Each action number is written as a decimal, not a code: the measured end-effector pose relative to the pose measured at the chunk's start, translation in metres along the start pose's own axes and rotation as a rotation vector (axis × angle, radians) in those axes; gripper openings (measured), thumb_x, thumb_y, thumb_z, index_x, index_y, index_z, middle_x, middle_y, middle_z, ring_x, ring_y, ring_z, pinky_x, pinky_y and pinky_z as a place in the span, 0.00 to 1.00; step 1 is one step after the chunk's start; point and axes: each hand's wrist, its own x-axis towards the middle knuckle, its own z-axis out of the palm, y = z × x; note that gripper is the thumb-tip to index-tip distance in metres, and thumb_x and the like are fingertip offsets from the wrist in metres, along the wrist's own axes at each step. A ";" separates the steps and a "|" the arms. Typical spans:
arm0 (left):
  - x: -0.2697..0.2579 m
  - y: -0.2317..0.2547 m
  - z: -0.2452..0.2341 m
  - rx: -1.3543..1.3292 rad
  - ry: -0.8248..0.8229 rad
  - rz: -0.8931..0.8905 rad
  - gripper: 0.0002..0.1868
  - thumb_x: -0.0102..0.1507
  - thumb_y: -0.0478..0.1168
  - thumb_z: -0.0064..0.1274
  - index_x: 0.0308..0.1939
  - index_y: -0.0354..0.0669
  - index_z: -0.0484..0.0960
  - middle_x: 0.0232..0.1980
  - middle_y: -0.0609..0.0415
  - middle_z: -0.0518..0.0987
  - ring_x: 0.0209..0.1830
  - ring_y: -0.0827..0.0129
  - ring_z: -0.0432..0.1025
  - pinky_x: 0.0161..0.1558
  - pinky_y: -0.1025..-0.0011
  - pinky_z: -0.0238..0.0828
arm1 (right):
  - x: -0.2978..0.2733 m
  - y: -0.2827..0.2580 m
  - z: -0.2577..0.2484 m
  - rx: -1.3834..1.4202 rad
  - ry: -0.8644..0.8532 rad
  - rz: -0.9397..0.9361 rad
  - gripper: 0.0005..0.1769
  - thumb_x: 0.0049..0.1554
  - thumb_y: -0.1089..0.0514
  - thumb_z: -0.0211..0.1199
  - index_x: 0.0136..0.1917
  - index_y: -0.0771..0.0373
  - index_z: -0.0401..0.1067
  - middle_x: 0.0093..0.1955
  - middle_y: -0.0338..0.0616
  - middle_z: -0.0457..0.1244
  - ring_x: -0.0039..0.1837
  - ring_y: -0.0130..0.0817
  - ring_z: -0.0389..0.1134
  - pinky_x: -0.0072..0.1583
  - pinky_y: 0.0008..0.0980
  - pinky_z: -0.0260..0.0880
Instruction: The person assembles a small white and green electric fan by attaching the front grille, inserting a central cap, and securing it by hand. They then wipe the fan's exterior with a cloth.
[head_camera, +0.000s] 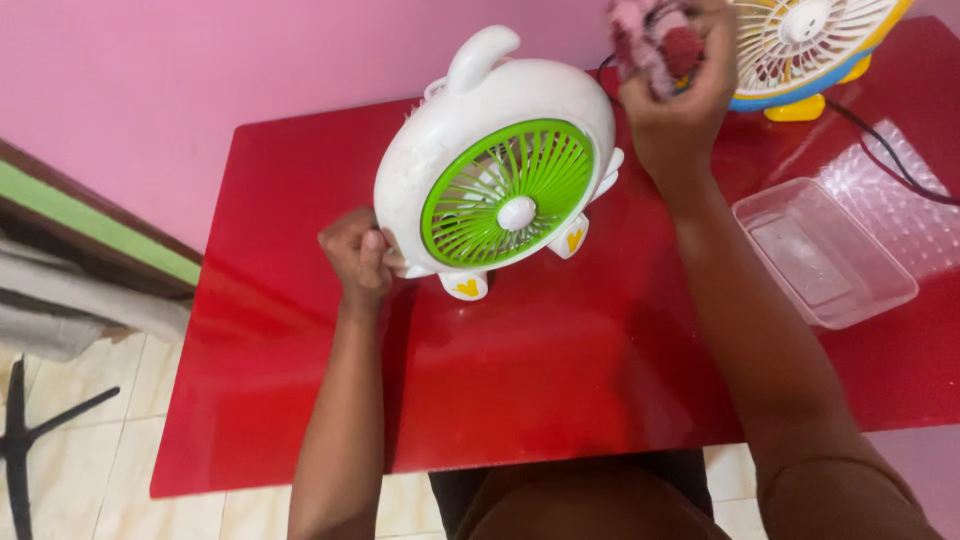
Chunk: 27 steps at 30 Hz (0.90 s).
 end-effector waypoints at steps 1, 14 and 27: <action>0.006 0.013 -0.001 0.061 0.030 0.064 0.32 0.72 0.60 0.42 0.34 0.31 0.77 0.32 0.49 0.75 0.29 0.66 0.71 0.33 0.70 0.63 | 0.001 -0.019 0.000 0.015 -0.061 0.021 0.21 0.57 0.73 0.65 0.60 0.66 0.62 0.57 0.47 0.61 0.56 0.39 0.65 0.61 0.33 0.68; 0.145 0.129 0.069 0.532 -0.481 -0.195 0.26 0.64 0.61 0.57 0.53 0.45 0.80 0.43 0.48 0.85 0.44 0.49 0.79 0.43 0.52 0.73 | -0.017 -0.081 0.030 -0.359 -0.107 -0.420 0.24 0.43 0.50 0.74 0.52 0.56 0.74 0.57 0.46 0.57 0.61 0.49 0.57 0.64 0.54 0.55; 0.129 0.136 0.065 0.608 -0.393 -0.325 0.28 0.61 0.65 0.61 0.49 0.48 0.82 0.40 0.52 0.86 0.40 0.57 0.81 0.41 0.57 0.74 | -0.040 -0.099 0.027 -0.386 -0.277 -0.252 0.20 0.44 0.56 0.75 0.49 0.58 0.73 0.54 0.43 0.61 0.55 0.47 0.63 0.53 0.45 0.67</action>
